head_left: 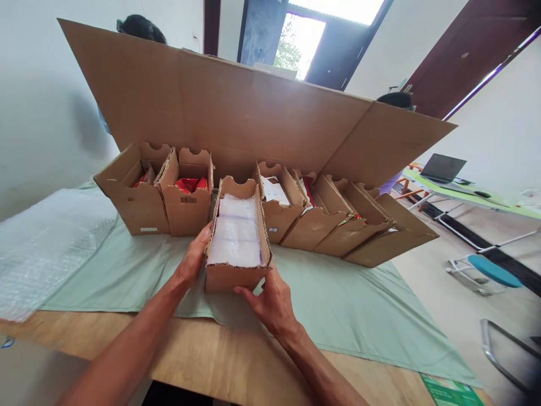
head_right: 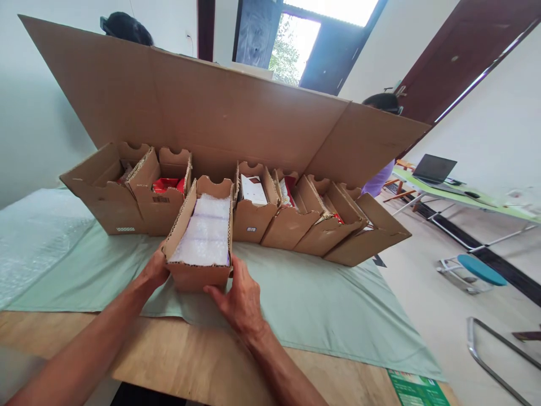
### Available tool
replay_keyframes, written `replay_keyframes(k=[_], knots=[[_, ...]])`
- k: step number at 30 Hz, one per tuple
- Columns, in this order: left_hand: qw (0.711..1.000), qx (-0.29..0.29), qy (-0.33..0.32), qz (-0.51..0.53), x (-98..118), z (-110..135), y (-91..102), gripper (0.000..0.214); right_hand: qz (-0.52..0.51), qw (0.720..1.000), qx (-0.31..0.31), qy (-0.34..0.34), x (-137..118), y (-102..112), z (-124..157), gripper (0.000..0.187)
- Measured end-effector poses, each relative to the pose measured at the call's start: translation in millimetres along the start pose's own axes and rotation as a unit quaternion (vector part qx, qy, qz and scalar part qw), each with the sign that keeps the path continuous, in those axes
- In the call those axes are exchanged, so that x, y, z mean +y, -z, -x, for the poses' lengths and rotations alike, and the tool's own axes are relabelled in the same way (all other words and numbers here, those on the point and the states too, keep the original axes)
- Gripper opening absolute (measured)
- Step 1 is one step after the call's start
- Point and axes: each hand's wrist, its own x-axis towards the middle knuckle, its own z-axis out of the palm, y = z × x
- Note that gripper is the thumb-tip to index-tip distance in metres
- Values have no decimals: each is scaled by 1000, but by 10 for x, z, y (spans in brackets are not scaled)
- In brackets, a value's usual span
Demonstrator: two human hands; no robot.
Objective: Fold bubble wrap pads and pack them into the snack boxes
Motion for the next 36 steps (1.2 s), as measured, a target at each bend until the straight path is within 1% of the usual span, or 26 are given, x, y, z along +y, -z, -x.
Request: replay_keyframes(k=[4, 6, 8, 10, 11, 13, 15, 16, 21, 24, 26, 29, 32, 34, 36], knots=[[997, -41, 12, 68, -53, -43, 0, 78, 43, 998, 7, -54, 47, -199, -414, 54], [996, -64, -1, 67, -101, -63, 18, 77, 60, 995, 8, -81, 88, -317, -637, 51], [997, -77, -30, 1, -163, -92, 40, 79, 59, 994, 13, -94, 137, -429, -807, 50], [992, -68, -49, -97, -234, -119, 46, 81, 37, 995, 18, -94, 195, -512, -888, 49], [988, -55, -51, -137, -271, -129, 40, 79, 23, 995, 18, -91, 228, -536, -893, 46], [981, -24, -48, -188, -338, -135, 5, 71, -1, 996, 13, -86, 310, -546, -848, 35], [975, 5, -45, -218, -386, -134, -46, 65, -15, 996, 10, -91, 414, -511, -774, 23], [970, 18, -43, -237, -399, -136, -73, 63, -22, 995, 11, -97, 472, -483, -740, 20], [934, 59, -28, -352, -345, -241, -147, 56, -48, 989, 25, -138, 735, -366, -694, 26], [903, 78, -15, -421, -266, -330, -146, 49, -60, 988, 24, -142, 783, -367, -701, 32], [883, 88, -5, -461, -221, -371, -143, 43, -64, 988, 20, -137, 775, -380, -695, 32], [855, 93, 8, -510, -177, -422, -155, 38, -68, 989, 15, -128, 757, -388, -684, 27], [835, 86, 21, -544, -149, -467, -189, 35, -73, 990, 15, -121, 756, -377, -690, 26], [828, 66, 26, -556, -129, -437, -215, 37, -77, 990, 17, -117, 766, -366, -704, 26], [827, 23, 17, -561, -110, -294, -236, 37, -83, 990, 21, -112, 775, -355, -716, 27]])
